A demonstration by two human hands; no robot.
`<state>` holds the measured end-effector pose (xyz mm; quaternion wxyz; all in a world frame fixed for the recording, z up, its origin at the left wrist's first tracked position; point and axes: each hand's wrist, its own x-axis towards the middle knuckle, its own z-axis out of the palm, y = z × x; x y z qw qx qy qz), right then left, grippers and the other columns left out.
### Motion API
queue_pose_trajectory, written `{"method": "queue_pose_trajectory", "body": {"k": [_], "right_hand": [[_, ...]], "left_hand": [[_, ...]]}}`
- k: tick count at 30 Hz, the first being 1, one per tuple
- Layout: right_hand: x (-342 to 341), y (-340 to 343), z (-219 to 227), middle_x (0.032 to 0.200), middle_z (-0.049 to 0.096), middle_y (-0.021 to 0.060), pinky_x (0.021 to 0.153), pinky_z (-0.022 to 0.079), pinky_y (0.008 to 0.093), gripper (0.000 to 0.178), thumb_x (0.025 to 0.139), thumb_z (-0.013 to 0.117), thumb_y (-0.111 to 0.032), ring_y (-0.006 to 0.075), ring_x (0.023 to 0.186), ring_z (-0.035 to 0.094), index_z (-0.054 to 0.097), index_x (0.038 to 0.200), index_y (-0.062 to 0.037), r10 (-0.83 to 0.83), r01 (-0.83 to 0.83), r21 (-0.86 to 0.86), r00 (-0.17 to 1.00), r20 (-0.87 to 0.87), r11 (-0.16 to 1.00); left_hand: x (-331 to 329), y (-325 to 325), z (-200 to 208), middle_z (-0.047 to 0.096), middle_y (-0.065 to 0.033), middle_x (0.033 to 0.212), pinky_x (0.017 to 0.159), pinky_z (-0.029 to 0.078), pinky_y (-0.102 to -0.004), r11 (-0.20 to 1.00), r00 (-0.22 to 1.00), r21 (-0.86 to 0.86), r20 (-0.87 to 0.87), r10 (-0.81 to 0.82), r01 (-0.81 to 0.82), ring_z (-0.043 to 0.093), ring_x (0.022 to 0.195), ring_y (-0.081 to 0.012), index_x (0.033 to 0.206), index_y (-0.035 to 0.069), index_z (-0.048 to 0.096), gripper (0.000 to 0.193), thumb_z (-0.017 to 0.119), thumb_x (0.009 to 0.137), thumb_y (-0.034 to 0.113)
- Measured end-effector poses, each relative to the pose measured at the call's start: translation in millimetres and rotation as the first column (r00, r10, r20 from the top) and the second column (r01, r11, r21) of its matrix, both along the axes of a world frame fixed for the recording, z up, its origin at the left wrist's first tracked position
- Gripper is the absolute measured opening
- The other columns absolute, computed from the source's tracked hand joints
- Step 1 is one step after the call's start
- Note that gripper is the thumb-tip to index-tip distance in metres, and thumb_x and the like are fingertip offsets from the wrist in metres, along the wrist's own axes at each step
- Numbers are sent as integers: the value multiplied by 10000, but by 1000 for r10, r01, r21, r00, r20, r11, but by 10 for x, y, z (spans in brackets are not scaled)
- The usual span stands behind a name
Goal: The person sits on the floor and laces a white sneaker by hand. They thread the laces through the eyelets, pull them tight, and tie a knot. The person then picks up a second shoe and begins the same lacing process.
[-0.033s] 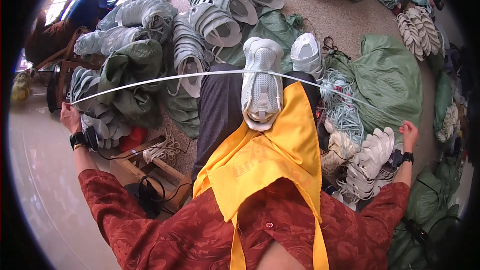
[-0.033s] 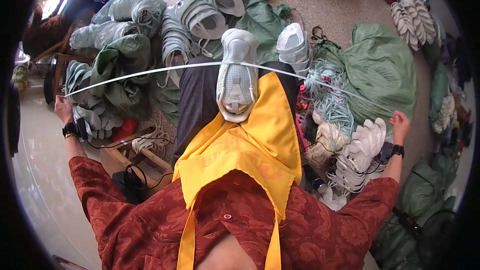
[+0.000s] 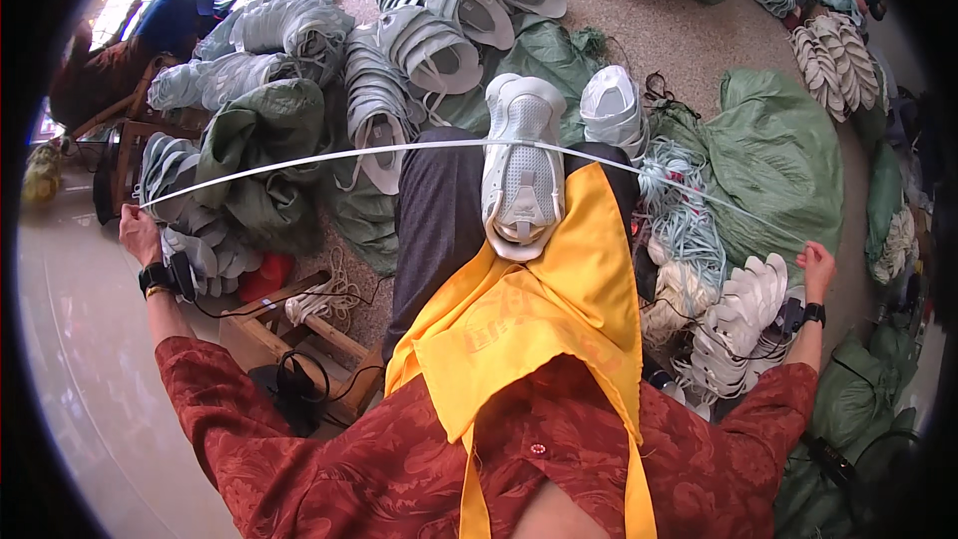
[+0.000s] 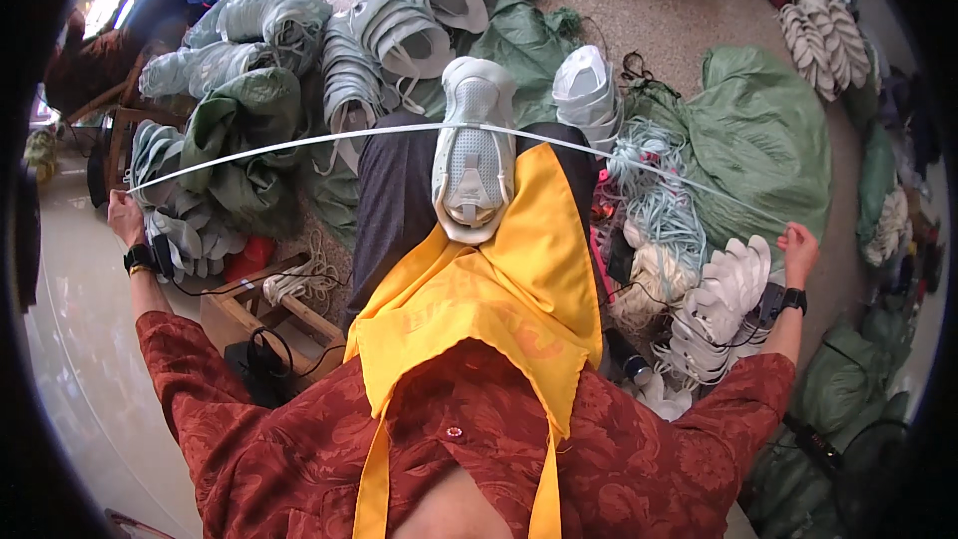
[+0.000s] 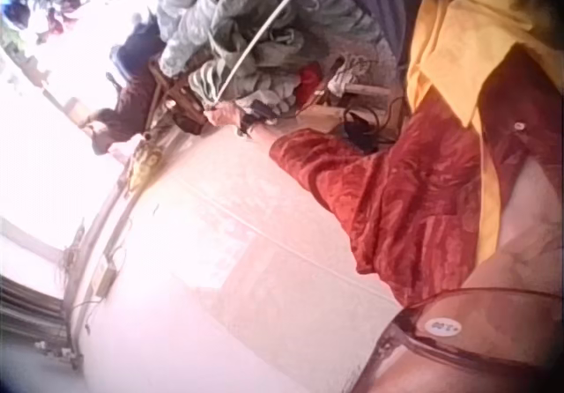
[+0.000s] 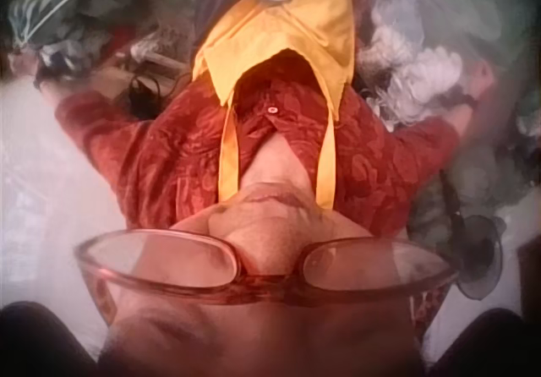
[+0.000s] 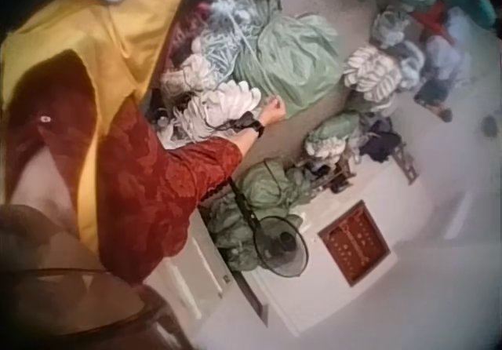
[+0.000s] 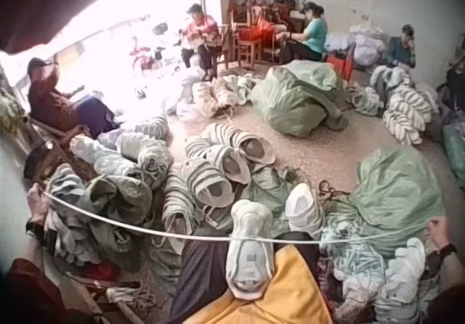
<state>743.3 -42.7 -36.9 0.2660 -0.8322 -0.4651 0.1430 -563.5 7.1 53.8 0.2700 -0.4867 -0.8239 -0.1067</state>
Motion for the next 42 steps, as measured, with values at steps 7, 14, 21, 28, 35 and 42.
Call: {"method": "queue_pose_trajectory", "body": {"k": [7, 14, 21, 28, 35, 42], "right_hand": [[-208, 282, -155, 802, 707, 76, 537, 577, 275, 169, 1013, 633, -116, 134, 615, 685, 719, 1050, 25, -11, 10, -71, 1000, -9, 997], [-488, 822, 93, 827, 710, 69, 627, 584, 270, 226, 1005, 691, -198, 131, 700, 689, 718, 1018, 26, -45, 131, 251, 946, -322, 959], [-2859, 834, -6, 930, 734, 68, 829, 589, 274, 230, 992, 713, -197, 134, 811, 707, 718, 1085, 14, 167, -213, 66, 503, -848, 975], [-4625, 867, 334, 943, 750, 105, 684, 580, 303, 254, 990, 707, -190, 151, 750, 707, 742, 1108, 32, 381, -630, -24, 498, -779, 776], [-5091, 1195, 246, 871, 661, 195, 759, 523, 454, 138, 865, 700, -42, 410, 868, 647, 744, 989, -2, 796, -792, 151, 603, 44, 592], [-5118, 1380, 28, 942, 754, 89, 739, 583, 289, 273, 896, 731, -21, 168, 818, 725, 732, 1162, 37, 635, -549, 325, 607, -478, 770]], "left_hand": [[250, 275, 17, 722, -176, 909, 770, 542, -472, 997, 996, 36, 52, -76, 74, 710, 884, -394, 994, 67, 622, 110, 581, 980, 168], [1018, 676, 253, 727, -127, 877, 755, 544, -410, 976, 949, 89, 232, -212, 197, 712, 822, -277, 977, 46, 655, 142, 648, 958, 186], [3238, 312, -518, 645, -12, 702, 584, 470, -275, 708, 373, -319, 924, 85, 630, 587, 651, -92, 816, 13, 668, 107, 692, 895, 82], [4703, 89, -356, 737, -46, 924, 728, 484, -227, 627, -192, 13, 957, 219, 779, 615, 802, -56, 881, 32, 628, 138, 664, 993, 104], [5216, 263, -701, 756, -109, 1014, 717, 541, -280, 602, 44, 168, 946, -321, 780, 645, 809, -81, 917, -36, 556, 112, 659, 941, -1], [5459, 596, -811, 720, -141, 868, 684, 526, -317, 665, -18, 296, 920, -391, 686, 667, 709, -198, 947, -30, 593, 67, 640, 907, -5]]}}
